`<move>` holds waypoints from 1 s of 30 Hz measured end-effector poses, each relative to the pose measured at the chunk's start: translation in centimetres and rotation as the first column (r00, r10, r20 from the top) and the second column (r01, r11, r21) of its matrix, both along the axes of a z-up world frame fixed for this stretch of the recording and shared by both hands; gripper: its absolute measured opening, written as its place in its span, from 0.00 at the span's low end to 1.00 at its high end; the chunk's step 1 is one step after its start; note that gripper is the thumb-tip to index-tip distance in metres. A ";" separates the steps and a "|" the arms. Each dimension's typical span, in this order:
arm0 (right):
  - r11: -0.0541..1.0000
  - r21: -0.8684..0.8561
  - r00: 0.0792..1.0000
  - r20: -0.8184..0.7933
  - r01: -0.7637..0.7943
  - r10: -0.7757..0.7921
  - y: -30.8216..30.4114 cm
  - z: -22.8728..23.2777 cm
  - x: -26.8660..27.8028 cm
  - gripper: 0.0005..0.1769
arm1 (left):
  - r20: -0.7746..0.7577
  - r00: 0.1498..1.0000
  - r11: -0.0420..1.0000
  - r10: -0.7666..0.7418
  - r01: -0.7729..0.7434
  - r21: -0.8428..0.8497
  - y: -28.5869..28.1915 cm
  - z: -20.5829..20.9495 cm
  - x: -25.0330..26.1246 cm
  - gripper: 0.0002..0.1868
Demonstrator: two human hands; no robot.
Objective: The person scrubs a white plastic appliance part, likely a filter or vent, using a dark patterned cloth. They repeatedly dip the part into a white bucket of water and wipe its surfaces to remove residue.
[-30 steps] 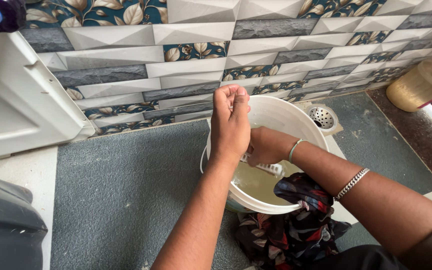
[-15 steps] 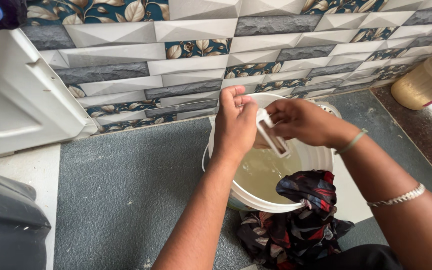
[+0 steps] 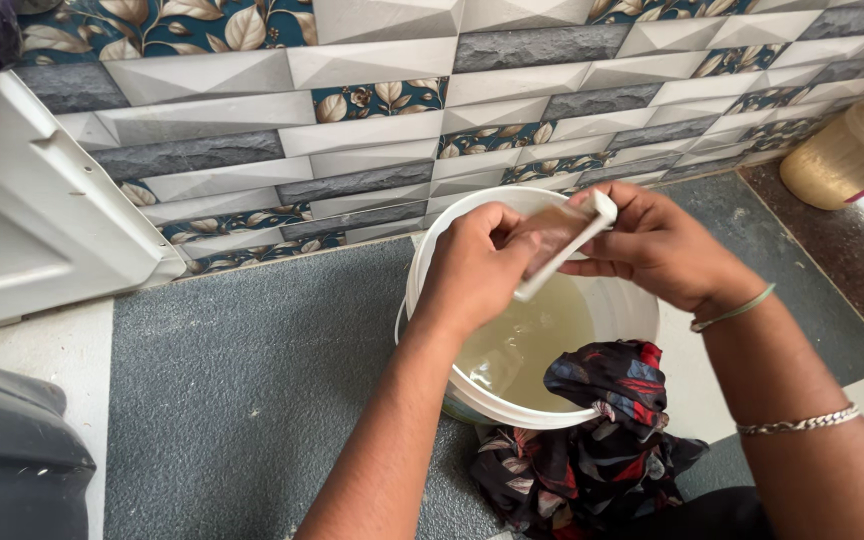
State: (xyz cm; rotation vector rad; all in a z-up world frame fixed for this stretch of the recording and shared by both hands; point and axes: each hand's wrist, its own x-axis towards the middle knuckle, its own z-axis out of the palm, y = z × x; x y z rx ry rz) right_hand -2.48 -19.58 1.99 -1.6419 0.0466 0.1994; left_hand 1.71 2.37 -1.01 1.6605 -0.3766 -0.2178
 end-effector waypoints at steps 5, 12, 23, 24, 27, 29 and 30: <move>0.999 -0.041 0.999 0.044 -0.018 0.020 1.1 -0.8 -0.4 0.24 | 0.277 0.961 0.996 -0.008 -0.017 0.088 0.3 0.9 -0.9 0.10; 0.995 -0.091 0.990 0.138 0.044 -0.032 0.5 -1.5 -1.8 0.16 | 0.322 0.945 0.990 -0.063 0.017 0.143 -0.1 1.1 -0.9 0.10; 0.936 0.268 0.960 0.097 0.230 -0.263 -2.3 -2.8 -1.3 0.07 | 0.183 0.983 0.999 0.014 -0.008 -0.031 -1.2 -0.7 0.5 0.09; 0.932 0.281 0.963 0.074 0.230 -0.260 -2.4 -2.8 -1.2 0.08 | 0.183 0.983 0.999 0.031 -0.024 -0.039 -1.3 -0.7 0.4 0.08; 0.964 0.187 0.972 0.100 0.189 -0.211 -2.7 -3.2 -1.3 0.08 | 0.230 0.971 0.996 0.060 -0.044 -0.074 -1.5 -0.6 0.1 0.07; 0.983 0.048 0.970 0.163 0.177 -0.183 -2.7 -3.8 -1.1 0.05 | 0.254 0.959 0.990 0.129 -0.110 -0.087 -1.5 -0.3 -0.3 0.07; 0.982 -0.035 0.963 0.203 0.188 -0.177 -2.5 -4.1 -0.9 0.04 | 0.266 0.950 0.985 0.163 -0.142 -0.095 -1.5 -0.1 -0.6 0.07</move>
